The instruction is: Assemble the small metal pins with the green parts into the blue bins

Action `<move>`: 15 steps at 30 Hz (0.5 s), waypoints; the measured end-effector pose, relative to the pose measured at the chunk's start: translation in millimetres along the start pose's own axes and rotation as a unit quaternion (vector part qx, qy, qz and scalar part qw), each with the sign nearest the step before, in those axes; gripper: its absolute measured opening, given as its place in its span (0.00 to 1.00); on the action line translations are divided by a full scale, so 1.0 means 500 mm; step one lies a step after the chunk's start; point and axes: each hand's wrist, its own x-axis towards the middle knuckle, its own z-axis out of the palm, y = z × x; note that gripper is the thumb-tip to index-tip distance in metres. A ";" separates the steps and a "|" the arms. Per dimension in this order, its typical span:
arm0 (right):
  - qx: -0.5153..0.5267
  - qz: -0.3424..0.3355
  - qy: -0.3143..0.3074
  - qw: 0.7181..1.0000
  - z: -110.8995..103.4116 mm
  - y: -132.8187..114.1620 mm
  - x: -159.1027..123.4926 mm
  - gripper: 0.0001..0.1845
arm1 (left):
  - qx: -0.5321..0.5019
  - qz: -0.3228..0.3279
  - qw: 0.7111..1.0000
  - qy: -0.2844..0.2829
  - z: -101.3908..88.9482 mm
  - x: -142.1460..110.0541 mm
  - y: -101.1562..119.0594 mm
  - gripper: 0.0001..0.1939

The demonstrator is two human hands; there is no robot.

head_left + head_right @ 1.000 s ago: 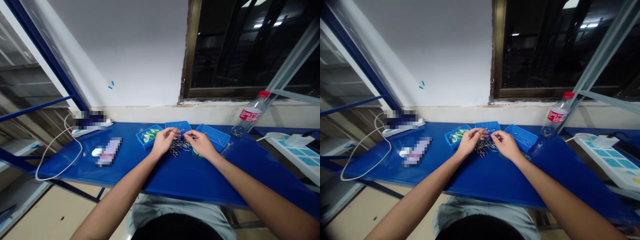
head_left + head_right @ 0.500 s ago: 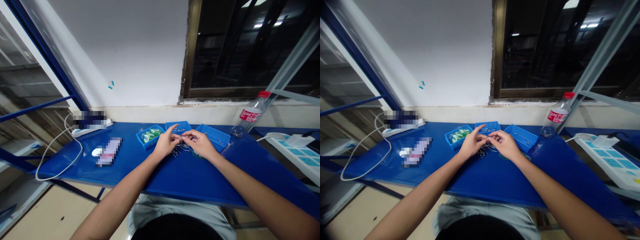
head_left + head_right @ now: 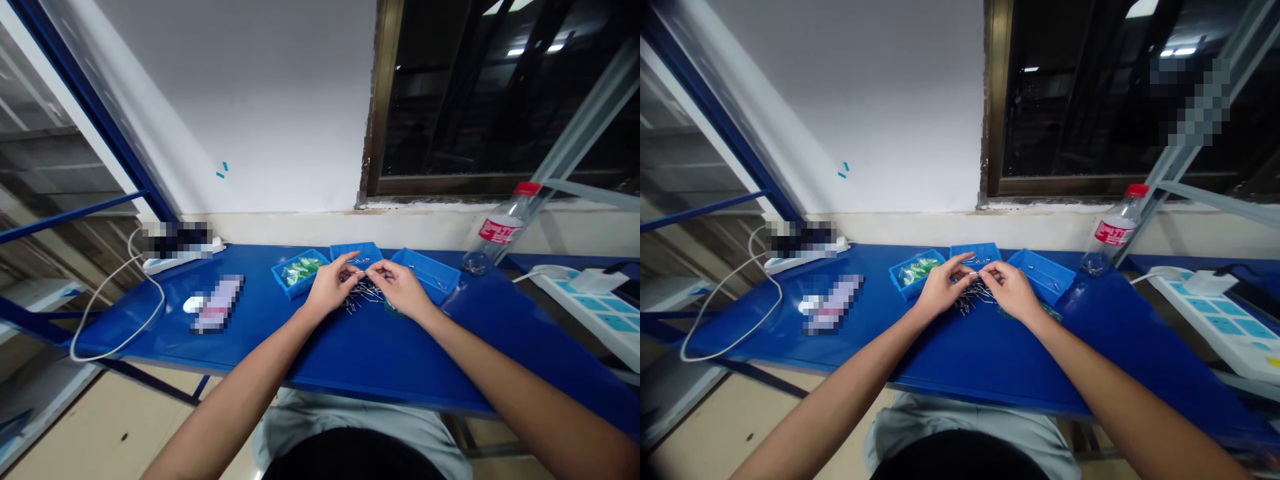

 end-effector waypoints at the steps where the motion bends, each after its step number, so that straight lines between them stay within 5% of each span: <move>1: -0.022 -0.010 -0.005 1.000 -0.001 -0.001 0.000 0.16 | 0.000 0.001 1.000 0.013 0.000 0.001 0.001 0.26; 7: -0.085 -0.057 -0.058 0.993 0.003 -0.005 -0.001 0.15 | -0.040 -0.003 0.999 0.021 -0.001 0.004 0.001 0.28; 15: 0.161 0.128 0.040 0.978 -0.001 0.015 0.012 0.23 | 0.163 0.071 0.982 -0.059 -0.007 0.001 -0.013 0.17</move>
